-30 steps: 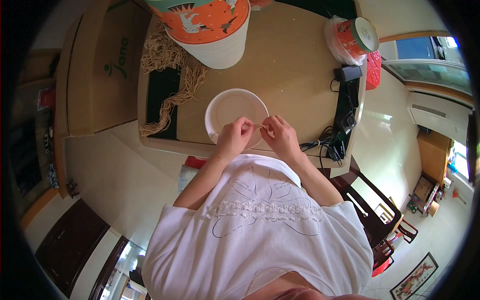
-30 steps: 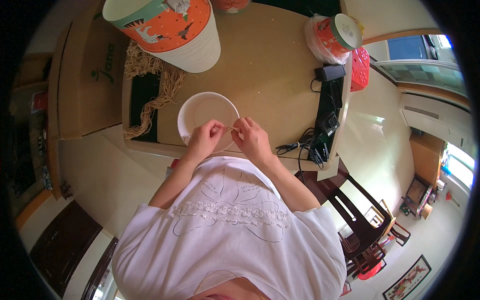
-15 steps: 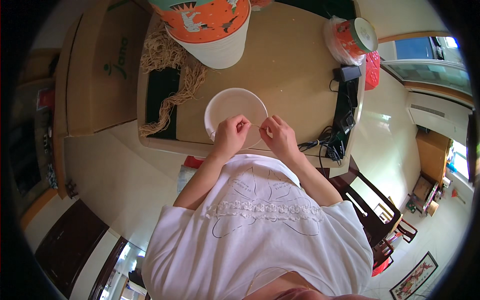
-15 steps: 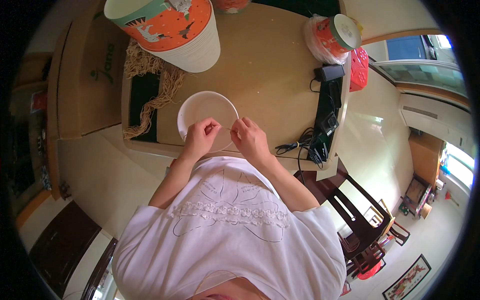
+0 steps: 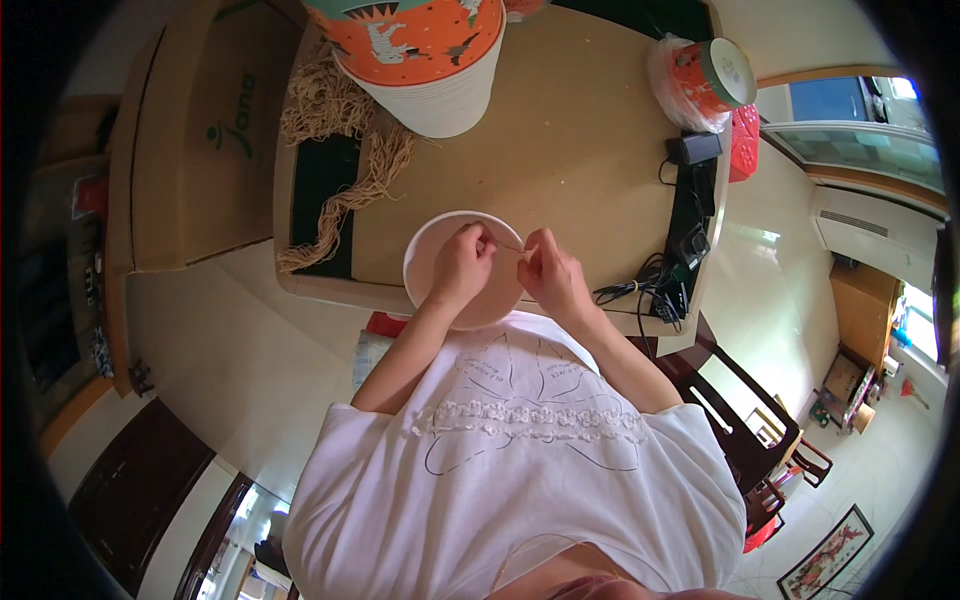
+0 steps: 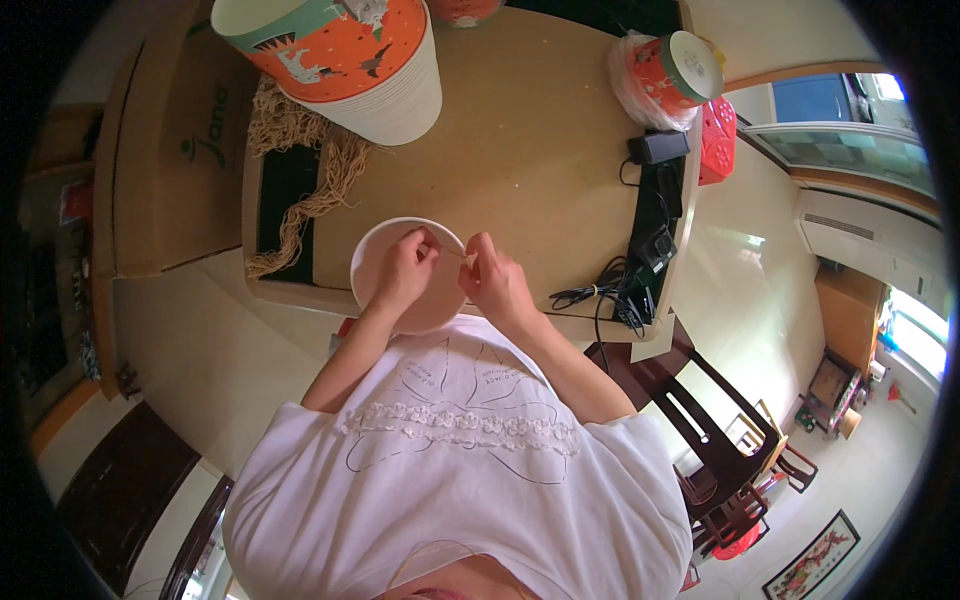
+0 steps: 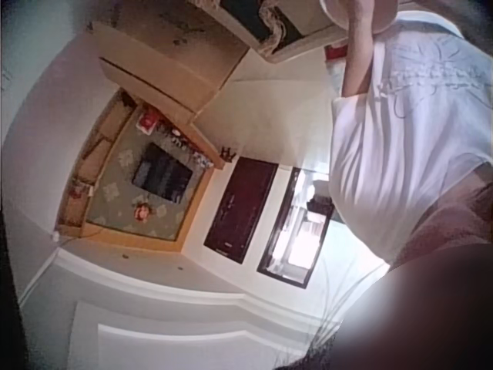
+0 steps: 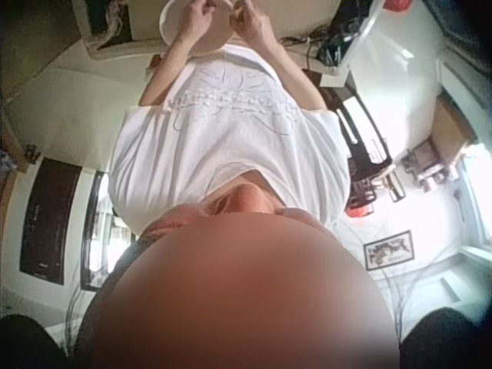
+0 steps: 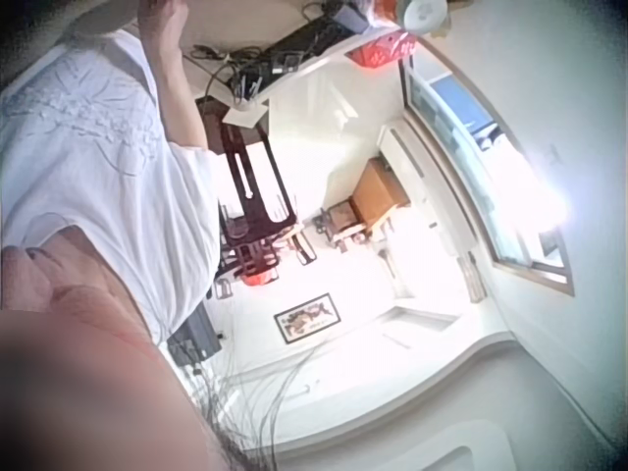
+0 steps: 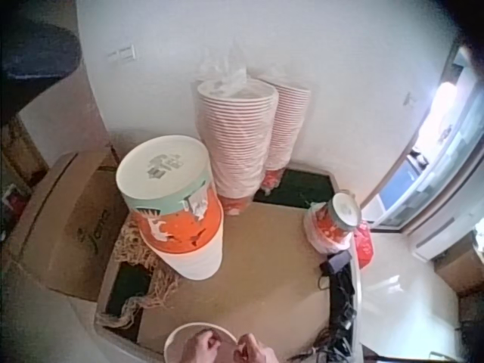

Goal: Manually attaching strings to paper buckets for packaging.

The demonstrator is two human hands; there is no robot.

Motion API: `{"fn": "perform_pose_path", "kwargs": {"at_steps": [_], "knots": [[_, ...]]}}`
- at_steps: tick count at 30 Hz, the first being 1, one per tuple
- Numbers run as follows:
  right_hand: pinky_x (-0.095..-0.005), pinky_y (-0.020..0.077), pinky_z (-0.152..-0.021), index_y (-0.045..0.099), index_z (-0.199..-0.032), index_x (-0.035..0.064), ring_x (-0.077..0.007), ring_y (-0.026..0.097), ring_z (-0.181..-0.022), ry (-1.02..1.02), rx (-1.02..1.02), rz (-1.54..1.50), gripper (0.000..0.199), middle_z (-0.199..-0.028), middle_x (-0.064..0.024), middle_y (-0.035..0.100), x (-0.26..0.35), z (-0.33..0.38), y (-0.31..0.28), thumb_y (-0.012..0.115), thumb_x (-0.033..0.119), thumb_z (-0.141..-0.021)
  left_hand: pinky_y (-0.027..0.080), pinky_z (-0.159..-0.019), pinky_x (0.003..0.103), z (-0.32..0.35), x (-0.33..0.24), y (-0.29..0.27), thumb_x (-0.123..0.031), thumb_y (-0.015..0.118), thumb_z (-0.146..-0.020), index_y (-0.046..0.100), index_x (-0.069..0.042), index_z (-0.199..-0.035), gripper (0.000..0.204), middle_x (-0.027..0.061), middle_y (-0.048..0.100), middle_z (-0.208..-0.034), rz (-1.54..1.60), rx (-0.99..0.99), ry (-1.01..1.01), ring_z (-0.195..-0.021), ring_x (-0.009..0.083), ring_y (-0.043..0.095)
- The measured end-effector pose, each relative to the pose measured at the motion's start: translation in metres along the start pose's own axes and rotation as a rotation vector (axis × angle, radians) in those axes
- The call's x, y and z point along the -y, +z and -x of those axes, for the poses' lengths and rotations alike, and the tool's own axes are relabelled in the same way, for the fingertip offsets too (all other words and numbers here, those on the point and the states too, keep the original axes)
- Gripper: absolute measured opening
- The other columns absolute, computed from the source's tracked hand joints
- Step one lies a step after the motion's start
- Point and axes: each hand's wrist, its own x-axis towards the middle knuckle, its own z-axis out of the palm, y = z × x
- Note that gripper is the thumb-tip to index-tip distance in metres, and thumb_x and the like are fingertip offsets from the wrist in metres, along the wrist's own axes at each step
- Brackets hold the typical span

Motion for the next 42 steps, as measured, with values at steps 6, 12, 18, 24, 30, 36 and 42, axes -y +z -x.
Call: {"fn": "perform_pose_path", "kwargs": {"at_steps": [6,12,18,24,30,36,42], "knots": [[-0.041,0.0496,-0.053,0.046,-0.099,0.0066,-0.0329,0.062,-0.059,-0.009,-0.05,-0.005,0.024,-0.068,-0.0153,0.06,0.001,0.004,0.006,0.059,0.004,-0.079,0.049,-0.066,0.044,0.0,-0.003,0.005,-0.012,0.061,-0.083,0.057,-0.003,-0.083,0.01,0.0158,0.064,-0.081,-0.084,-0.026,0.114,-0.076,0.0358,0.063],[-0.0397,0.0473,-0.051,0.046,-0.097,0.0067,-0.0336,0.06,-0.058,0.054,-0.165,-0.032,0.024,-0.068,-0.0163,0.058,-0.006,0.002,-0.002,0.059,0.001,-0.078,0.046,-0.058,0.027,0.009,-0.041,-0.019,-0.006,0.056,-0.088,0.055,-0.001,-0.082,0.008,0.0089,0.061,-0.071,0.167,0.101,0.157,-0.063,0.0135,0.059],[-0.0388,0.0472,-0.052,0.045,-0.096,0.0057,-0.0334,0.06,-0.058,0.052,-0.24,-0.028,0.021,-0.068,-0.0172,0.057,-0.009,-0.01,-0.011,0.059,0.002,-0.081,0.047,-0.059,0.031,0.014,-0.054,-0.018,-0.005,0.058,-0.086,0.054,-0.001,-0.082,0.007,0.011,0.06,-0.072,0.008,0.158,0.348,-0.064,0.0204,0.061],[-0.0394,0.0478,-0.053,0.045,-0.097,0.0064,-0.0332,0.061,-0.059,0.095,-0.209,-0.061,0.021,-0.067,-0.0158,0.058,-0.009,-0.007,-0.008,0.059,0.004,-0.082,0.048,-0.057,0.039,-0.012,-0.033,-0.005,-0.007,0.059,-0.083,0.053,-0.003,-0.081,0.007,0.0131,0.062,-0.074,-0.017,-0.01,0.261,-0.065,0.0285,0.062],[-0.0395,0.0479,-0.054,0.045,-0.1,0.0074,-0.0321,0.061,-0.059,0.126,-0.171,-0.062,0.023,-0.067,-0.0145,0.058,-0.014,-0.002,-0.006,0.06,0.005,-0.083,0.048,-0.059,0.044,-0.021,-0.012,0.013,-0.013,0.061,-0.082,0.053,-0.005,-0.081,0.012,0.0142,0.063,-0.074,-0.112,-0.024,0.216,-0.069,0.0344,0.063],[-0.04,0.0479,-0.054,0.045,-0.101,0.0077,-0.0317,0.061,-0.06,0.109,-0.183,-0.038,0.025,-0.068,-0.0147,0.058,-0.023,0.0,-0.009,0.06,0.005,-0.082,0.05,-0.061,0.043,-0.02,-0.029,-0.006,-0.019,0.065,-0.083,0.062,-0.008,-0.094,0.015,0.0134,0.066,-0.077,-0.157,0.352,0.055,-0.07,0.0326,0.064],[-0.0393,0.0491,-0.056,0.046,-0.102,0.0077,-0.0329,0.063,-0.064,0.073,-0.168,0.001,0.025,-0.073,-0.0158,0.061,-0.016,0.0,-0.011,0.06,0.006,-0.081,0.05,-0.059,0.035,-0.017,-0.051,0.008,-0.015,0.068,-0.082,0.068,-0.011,-0.097,0.016,0.0086,0.066,-0.073,-0.099,0.152,0.184,-0.061,0.0222,0.063]]}}
